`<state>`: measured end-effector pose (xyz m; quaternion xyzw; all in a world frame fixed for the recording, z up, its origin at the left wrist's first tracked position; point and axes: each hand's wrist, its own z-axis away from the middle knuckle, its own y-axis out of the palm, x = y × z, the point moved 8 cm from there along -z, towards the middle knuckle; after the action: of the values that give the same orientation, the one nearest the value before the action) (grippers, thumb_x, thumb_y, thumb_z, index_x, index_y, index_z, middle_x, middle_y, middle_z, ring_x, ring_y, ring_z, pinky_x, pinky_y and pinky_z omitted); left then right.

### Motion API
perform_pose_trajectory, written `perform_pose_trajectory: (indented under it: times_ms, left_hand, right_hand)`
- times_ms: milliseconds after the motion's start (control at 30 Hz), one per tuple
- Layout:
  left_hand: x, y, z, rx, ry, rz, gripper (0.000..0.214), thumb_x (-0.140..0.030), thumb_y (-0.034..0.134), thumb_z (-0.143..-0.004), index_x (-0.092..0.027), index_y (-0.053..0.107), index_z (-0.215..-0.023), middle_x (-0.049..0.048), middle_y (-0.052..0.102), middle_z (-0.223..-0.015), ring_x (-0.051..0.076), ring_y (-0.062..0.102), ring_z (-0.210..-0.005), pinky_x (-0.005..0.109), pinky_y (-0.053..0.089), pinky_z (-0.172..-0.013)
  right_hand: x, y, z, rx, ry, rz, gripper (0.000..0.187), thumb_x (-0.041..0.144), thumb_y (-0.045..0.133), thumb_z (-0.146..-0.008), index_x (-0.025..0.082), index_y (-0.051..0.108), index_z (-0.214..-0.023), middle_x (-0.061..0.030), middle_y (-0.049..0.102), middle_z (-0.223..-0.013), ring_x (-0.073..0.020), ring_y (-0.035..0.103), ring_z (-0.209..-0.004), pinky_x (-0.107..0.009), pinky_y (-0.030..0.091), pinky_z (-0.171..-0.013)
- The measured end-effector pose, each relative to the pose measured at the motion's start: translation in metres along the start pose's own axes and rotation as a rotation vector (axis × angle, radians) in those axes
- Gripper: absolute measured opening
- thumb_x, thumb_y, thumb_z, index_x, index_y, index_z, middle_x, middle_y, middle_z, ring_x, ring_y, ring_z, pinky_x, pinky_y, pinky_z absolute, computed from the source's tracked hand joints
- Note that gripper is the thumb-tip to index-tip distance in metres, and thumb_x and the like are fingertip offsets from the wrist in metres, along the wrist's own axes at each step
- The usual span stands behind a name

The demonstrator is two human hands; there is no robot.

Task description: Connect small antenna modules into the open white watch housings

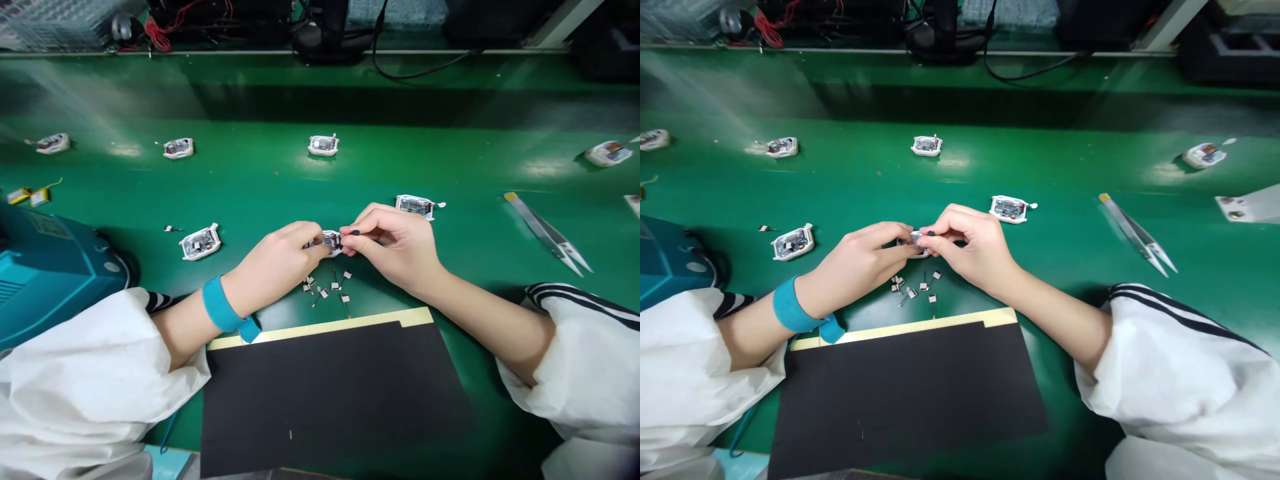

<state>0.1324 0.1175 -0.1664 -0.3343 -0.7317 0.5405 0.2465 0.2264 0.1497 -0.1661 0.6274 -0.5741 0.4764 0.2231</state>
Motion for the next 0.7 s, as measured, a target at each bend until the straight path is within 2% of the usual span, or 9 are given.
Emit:
perform_pose_trajectory:
  times_ms: [267,400,700]
  left_hand:
    - [0.000,-0.002,-0.001,-0.004,0.003,-0.005,0.024,-0.020,0.037,-0.085,-0.014,0.060,-0.082,0.0060,0.057,-0.084,0.014,0.054,-0.083,0.023,0.046,-0.070]
    - [-0.001,-0.002,-0.001,-0.006,0.001,0.001,0.023,-0.019,0.038,-0.085,-0.013,0.060,-0.081,0.0065,0.057,-0.085,0.015,0.055,-0.083,0.024,0.047,-0.070]
    - [-0.001,-0.001,-0.001,-0.004,-0.008,0.024,0.022,-0.018,0.040,-0.084,-0.014,0.062,-0.083,0.0066,0.057,-0.084,0.015,0.055,-0.084,0.025,0.048,-0.072]
  right_hand:
    - [0.015,0.002,0.002,-0.001,-0.168,0.299,0.015,0.019,0.058,-0.074,0.019,0.050,-0.061,-0.0003,0.056,-0.063,-0.0110,0.053,-0.059,-0.024,0.044,-0.048]
    - [0.017,0.005,0.003,-0.004,-0.225,0.318,0.017,0.017,0.055,-0.076,0.019,0.047,-0.061,0.0002,0.053,-0.060,-0.0105,0.051,-0.057,-0.023,0.041,-0.048]
    - [0.012,0.009,-0.001,0.035,-0.220,0.282,0.022,0.014,0.054,-0.074,0.018,0.041,-0.058,0.0005,0.046,-0.057,-0.0109,0.048,-0.055,-0.023,0.037,-0.047]
